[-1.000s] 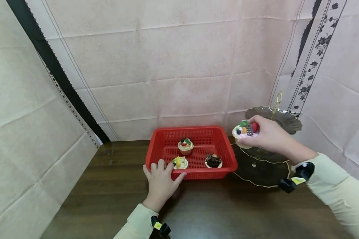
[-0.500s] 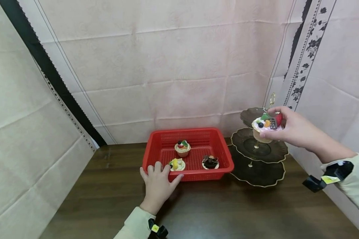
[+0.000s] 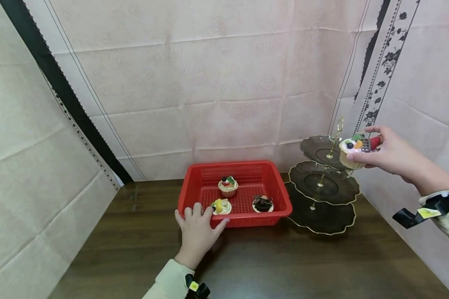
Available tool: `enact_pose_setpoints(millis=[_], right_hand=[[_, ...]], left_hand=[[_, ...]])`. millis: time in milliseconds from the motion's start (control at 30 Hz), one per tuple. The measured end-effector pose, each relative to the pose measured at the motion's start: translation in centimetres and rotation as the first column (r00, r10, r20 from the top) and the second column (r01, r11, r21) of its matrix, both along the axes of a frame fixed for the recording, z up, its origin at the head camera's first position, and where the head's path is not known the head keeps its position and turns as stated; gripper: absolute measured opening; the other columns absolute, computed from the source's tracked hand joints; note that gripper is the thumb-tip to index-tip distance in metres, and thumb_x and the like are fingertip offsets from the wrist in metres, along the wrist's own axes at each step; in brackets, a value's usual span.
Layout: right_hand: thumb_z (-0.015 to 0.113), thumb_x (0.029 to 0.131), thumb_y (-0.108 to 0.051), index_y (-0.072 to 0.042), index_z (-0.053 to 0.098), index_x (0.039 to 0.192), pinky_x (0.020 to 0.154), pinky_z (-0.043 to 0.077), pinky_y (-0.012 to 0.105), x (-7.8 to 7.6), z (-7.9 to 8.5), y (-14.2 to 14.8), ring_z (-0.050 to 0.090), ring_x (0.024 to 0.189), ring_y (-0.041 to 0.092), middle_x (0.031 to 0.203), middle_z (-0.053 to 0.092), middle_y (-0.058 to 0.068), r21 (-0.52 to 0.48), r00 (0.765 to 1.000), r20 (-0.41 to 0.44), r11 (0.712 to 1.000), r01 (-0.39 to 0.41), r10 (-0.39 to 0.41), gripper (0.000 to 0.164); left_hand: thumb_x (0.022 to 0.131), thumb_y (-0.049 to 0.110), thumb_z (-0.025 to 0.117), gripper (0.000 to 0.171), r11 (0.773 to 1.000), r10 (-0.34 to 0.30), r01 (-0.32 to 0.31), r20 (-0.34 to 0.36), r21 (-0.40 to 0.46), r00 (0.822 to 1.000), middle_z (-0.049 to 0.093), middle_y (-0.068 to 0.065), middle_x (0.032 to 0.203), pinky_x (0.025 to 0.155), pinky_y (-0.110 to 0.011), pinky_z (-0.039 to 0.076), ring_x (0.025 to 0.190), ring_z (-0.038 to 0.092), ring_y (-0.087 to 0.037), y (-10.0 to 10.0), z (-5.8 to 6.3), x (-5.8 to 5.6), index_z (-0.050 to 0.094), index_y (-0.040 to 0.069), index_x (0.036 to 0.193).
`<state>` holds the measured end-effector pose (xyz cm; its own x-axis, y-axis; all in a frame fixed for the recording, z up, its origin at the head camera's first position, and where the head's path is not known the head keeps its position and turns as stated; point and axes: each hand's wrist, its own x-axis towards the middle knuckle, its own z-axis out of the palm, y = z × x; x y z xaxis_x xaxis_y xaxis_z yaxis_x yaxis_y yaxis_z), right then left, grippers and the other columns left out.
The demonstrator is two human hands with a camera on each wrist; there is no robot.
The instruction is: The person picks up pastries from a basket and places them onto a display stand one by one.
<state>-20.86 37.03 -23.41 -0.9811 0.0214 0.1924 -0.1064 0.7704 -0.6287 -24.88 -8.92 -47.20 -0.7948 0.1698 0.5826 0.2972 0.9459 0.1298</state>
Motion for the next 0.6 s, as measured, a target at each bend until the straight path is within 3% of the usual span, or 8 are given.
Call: enact_pose_setpoints(millis=[200,400,600], right_hand=[[0.076,0.089,-0.041,0.015,0.008,0.152,0.061,0.052,0.031,-1.5,0.0,1.1,0.061,0.083,0.022,0.123,0.049,0.037,0.053,0.997,-0.027,0.996,0.072,-0.07,0.108],[0.074,0.09,-0.049,0.016,0.006,0.152,0.065,0.046,0.033,-2.6,0.1,1.5,0.053,0.105,0.044,0.125,0.047,0.038,0.105,0.993,-0.037,0.988,0.118,-0.115,0.113],[0.072,0.089,-0.052,0.017,0.007,0.151,0.064,0.044,0.034,-3.6,0.0,1.9,0.053,0.104,0.047,0.122,0.047,0.038,0.158,0.987,-0.063,0.975,0.156,-0.148,0.114]], left_hand=[[0.084,0.072,0.063,0.062,1.0,0.0,0.0,-0.008,-0.003,1.0,0.058,-0.015,0.11,0.102,-0.08,0.018,0.102,0.049,-0.037,-0.1,0.1,0.2,0.072,0.016,0.109],[0.084,0.074,0.061,0.062,1.0,0.002,-0.002,-0.038,-0.009,0.999,0.056,-0.013,0.107,0.101,-0.08,0.02,0.098,0.049,-0.037,-0.1,-0.2,0.0,0.072,0.016,0.105],[0.084,0.074,0.062,0.064,1.0,0.002,-0.002,-0.044,-0.005,0.999,0.056,-0.013,0.107,0.102,-0.08,0.019,0.099,0.049,-0.037,0.0,-0.2,0.0,0.073,0.016,0.109]])
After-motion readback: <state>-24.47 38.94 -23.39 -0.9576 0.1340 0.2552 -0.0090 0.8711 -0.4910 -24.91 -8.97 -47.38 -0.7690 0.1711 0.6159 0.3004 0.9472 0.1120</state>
